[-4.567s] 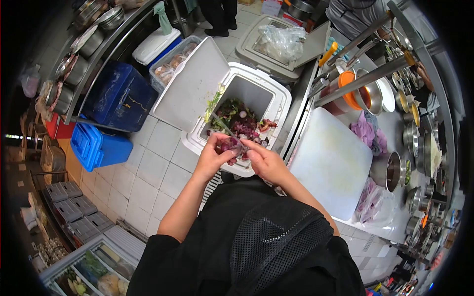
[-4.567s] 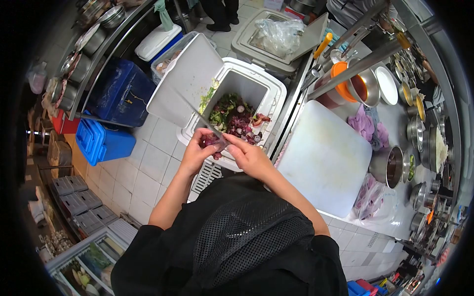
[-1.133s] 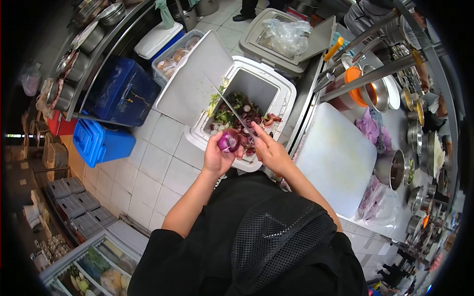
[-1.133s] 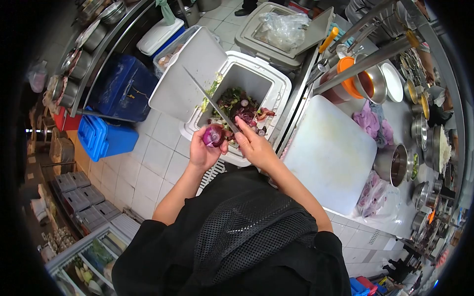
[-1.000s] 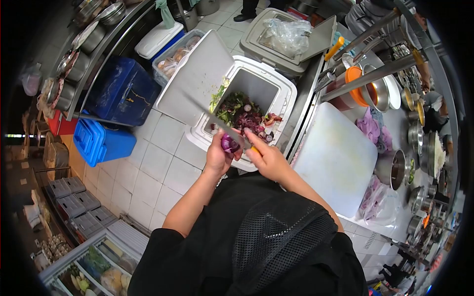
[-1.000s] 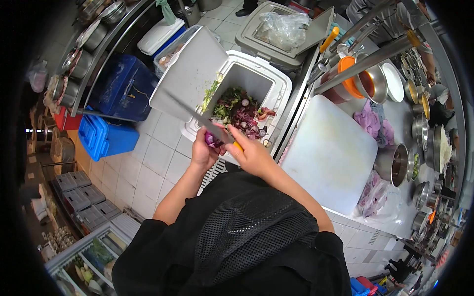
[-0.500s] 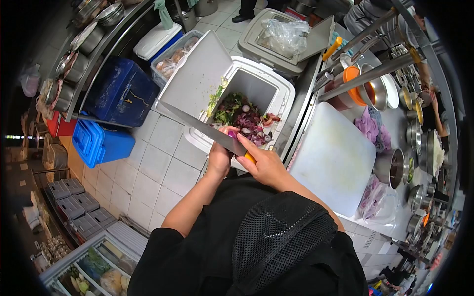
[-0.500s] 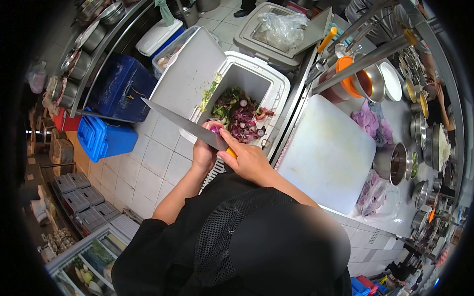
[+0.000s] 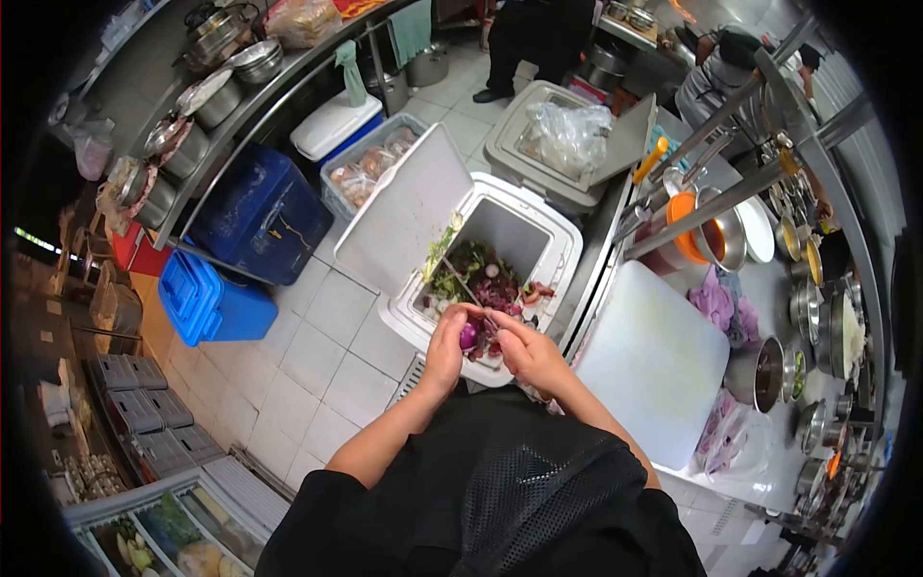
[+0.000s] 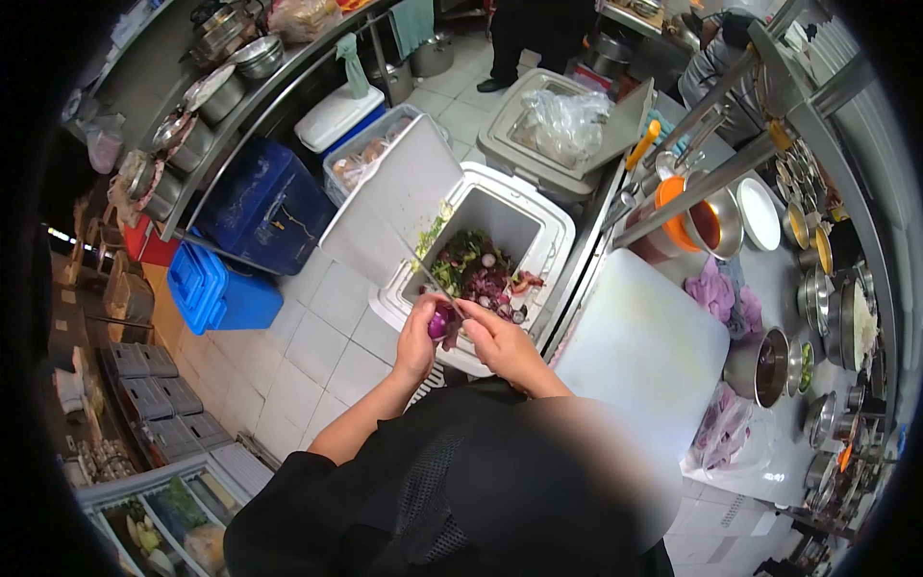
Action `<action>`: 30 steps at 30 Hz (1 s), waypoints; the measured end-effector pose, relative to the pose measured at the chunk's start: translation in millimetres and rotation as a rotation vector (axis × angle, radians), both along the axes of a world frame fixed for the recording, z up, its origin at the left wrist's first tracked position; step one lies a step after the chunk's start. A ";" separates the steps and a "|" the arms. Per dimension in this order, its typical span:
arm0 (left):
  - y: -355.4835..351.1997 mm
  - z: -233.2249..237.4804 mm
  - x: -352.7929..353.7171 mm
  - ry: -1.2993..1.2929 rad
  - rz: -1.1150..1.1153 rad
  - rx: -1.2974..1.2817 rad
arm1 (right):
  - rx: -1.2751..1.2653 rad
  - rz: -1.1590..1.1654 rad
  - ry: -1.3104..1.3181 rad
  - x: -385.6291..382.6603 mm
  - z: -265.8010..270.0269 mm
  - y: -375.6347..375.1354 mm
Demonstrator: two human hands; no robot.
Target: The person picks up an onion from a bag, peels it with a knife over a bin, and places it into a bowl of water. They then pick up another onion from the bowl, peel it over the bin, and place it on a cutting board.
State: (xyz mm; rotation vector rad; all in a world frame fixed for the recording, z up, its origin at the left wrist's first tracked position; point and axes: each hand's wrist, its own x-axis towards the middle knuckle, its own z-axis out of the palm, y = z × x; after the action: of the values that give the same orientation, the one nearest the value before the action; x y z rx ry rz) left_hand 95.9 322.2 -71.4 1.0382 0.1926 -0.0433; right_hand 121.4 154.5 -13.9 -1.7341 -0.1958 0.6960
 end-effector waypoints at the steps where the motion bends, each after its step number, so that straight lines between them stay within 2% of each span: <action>1: 0.0 6.1 0.8 0.008 0.014 0.032 | -0.004 -0.017 0.004 4.6 5.8 -1.0; 5: 5.8 6.4 7.0 -0.010 0.012 0.012 | 0.013 -0.054 -0.088 14.0 2.8 1.0; 8: 11.5 5.7 7.9 -0.033 -0.019 -0.057 | 0.074 -0.043 -0.239 21.1 -33.0 2.1; 9: 13.2 8.9 8.0 -0.034 -0.018 -0.055 | 0.076 -0.043 -0.240 23.0 -29.8 2.6; 12: 17.9 14.8 7.1 -0.041 -0.040 -0.130 | -0.031 -0.090 -0.156 24.4 -12.4 0.2; 14: 22.8 12.9 13.2 0.010 -0.017 -0.160 | -0.017 -0.089 0.036 23.5 8.8 -1.9; 16: 24.7 10.7 17.9 0.029 -0.010 -0.143 | 0.199 0.005 0.102 19.7 -2.3 -5.5; 18: 18.0 15.4 20.9 0.074 0.056 -0.171 | 0.266 0.090 0.197 14.6 4.4 -1.6; 23: 18.5 14.6 23.7 0.090 -0.034 -0.147 | 0.250 0.076 0.232 17.5 8.6 2.8; 28: 17.3 15.0 24.2 0.075 -0.020 -0.138 | 0.231 0.088 0.173 23.0 3.9 -3.5; 30: 18.4 15.0 25.7 0.094 -0.044 -0.127 | 0.381 0.069 0.324 21.8 6.8 -3.7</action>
State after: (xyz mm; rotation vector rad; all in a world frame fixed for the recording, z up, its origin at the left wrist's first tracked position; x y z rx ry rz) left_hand 121.6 340.7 -56.4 0.9143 0.2492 -0.1431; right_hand 143.2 150.8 -7.1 -1.2392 -0.1520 0.9152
